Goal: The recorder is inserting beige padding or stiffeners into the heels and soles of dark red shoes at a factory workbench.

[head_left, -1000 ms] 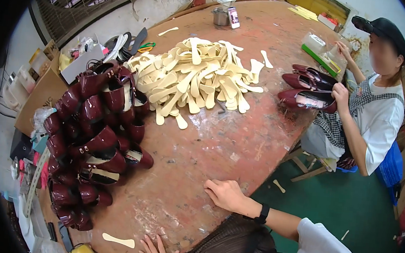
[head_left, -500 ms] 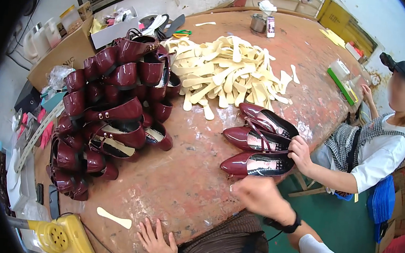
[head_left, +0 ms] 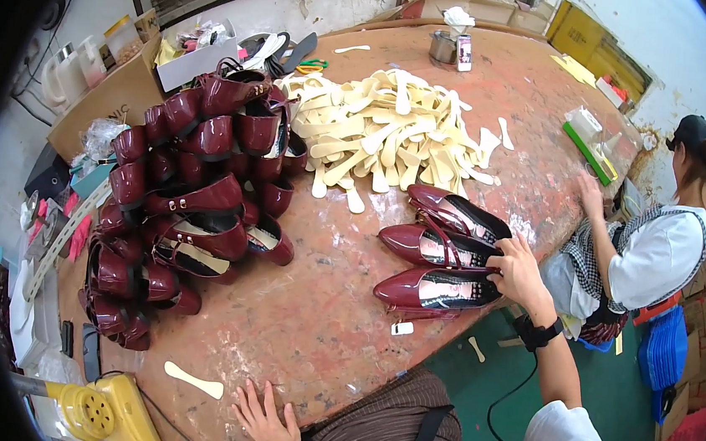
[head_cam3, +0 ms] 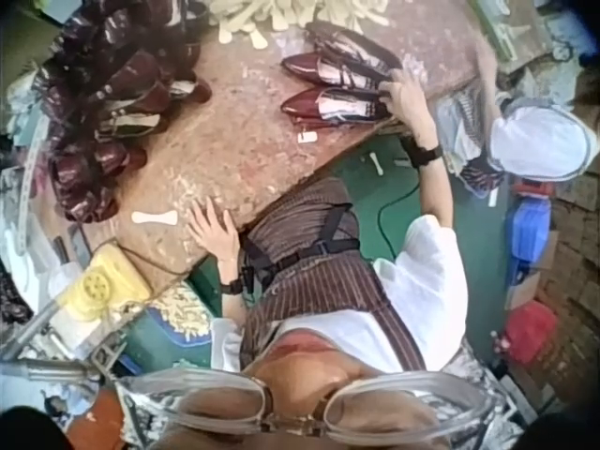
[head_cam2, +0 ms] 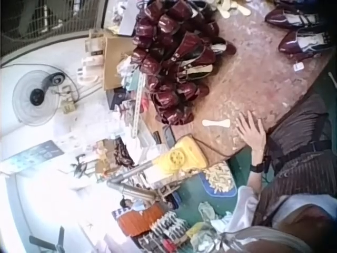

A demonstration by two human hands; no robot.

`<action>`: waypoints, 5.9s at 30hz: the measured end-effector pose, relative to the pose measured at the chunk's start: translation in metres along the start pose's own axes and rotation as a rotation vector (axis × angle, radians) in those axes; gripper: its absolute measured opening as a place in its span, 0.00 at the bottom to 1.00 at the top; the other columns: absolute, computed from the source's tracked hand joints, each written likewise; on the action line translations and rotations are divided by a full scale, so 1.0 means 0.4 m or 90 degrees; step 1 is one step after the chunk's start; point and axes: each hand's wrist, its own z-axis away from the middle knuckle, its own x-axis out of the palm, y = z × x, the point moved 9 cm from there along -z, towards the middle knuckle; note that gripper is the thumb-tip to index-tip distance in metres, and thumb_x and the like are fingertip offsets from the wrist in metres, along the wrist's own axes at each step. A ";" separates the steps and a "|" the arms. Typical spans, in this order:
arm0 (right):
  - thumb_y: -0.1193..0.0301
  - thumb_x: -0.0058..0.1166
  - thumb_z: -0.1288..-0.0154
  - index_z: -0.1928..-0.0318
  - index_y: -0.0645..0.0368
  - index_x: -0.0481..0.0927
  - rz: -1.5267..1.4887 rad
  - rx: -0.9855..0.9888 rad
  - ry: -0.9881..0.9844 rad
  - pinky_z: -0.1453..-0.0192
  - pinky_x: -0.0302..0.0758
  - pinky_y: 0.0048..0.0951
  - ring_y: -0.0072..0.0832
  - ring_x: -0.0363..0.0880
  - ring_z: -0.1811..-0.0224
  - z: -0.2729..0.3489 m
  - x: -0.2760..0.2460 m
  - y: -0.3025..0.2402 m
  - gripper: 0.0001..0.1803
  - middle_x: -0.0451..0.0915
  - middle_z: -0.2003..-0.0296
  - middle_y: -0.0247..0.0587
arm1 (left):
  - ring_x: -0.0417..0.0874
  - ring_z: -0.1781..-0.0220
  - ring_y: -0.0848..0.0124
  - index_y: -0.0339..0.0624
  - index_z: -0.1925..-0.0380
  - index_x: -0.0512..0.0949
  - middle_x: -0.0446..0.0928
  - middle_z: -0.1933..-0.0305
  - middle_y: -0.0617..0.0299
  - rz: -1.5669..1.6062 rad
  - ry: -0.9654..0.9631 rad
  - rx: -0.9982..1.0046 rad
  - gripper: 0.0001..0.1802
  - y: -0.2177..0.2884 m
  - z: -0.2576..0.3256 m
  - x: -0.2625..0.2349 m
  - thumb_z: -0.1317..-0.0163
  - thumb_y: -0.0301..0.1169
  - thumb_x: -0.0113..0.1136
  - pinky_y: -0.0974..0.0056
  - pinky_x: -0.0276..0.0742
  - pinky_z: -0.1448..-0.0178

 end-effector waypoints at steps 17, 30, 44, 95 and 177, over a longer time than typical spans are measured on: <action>0.63 0.63 0.42 0.73 0.53 0.86 -0.342 -0.235 -0.048 0.56 0.78 0.42 0.43 0.81 0.62 0.088 0.029 -0.767 0.08 0.80 0.68 0.46 | 0.50 0.22 0.33 0.22 0.28 0.52 0.54 0.25 0.27 0.410 -0.039 -0.146 0.39 0.024 -0.035 0.017 0.28 0.40 0.52 0.42 0.39 0.18; 0.54 0.67 0.41 0.66 0.57 0.87 -0.139 0.160 0.028 0.58 0.81 0.44 0.49 0.87 0.61 -0.558 0.202 -0.301 0.18 0.87 0.65 0.53 | 0.69 0.31 0.40 0.23 0.33 0.64 0.68 0.33 0.32 0.220 -0.048 -0.150 0.33 -0.037 -0.083 -0.088 0.38 0.27 0.55 0.41 0.53 0.22; 0.66 0.71 0.42 0.62 0.63 0.82 -0.489 0.262 -0.051 0.75 0.80 0.26 0.23 0.84 0.77 -0.534 0.295 -0.221 0.15 0.85 0.74 0.41 | 0.74 0.37 0.45 0.33 0.41 0.77 0.74 0.36 0.44 0.245 0.073 -0.093 0.24 0.033 -0.121 -0.208 0.37 0.29 0.62 0.49 0.68 0.32; 0.75 0.62 0.32 0.54 0.67 0.81 -1.133 0.198 -0.388 0.64 0.86 0.23 0.22 0.86 0.69 0.037 0.108 -0.495 0.10 0.86 0.68 0.39 | 0.84 0.67 0.75 0.32 0.60 0.83 0.84 0.70 0.58 0.643 -0.284 0.006 0.07 0.290 -0.111 -0.118 0.39 0.21 0.67 0.70 0.79 0.59; 0.75 0.60 0.45 0.64 0.58 0.85 -0.329 -0.137 -0.148 0.64 0.80 0.46 0.51 0.84 0.67 -0.100 0.157 -0.541 0.07 0.84 0.72 0.53 | 0.65 0.26 0.54 0.42 0.61 0.86 0.81 0.55 0.68 0.068 -0.250 0.425 0.20 0.426 -0.099 -0.037 0.44 0.47 0.69 0.16 0.32 0.28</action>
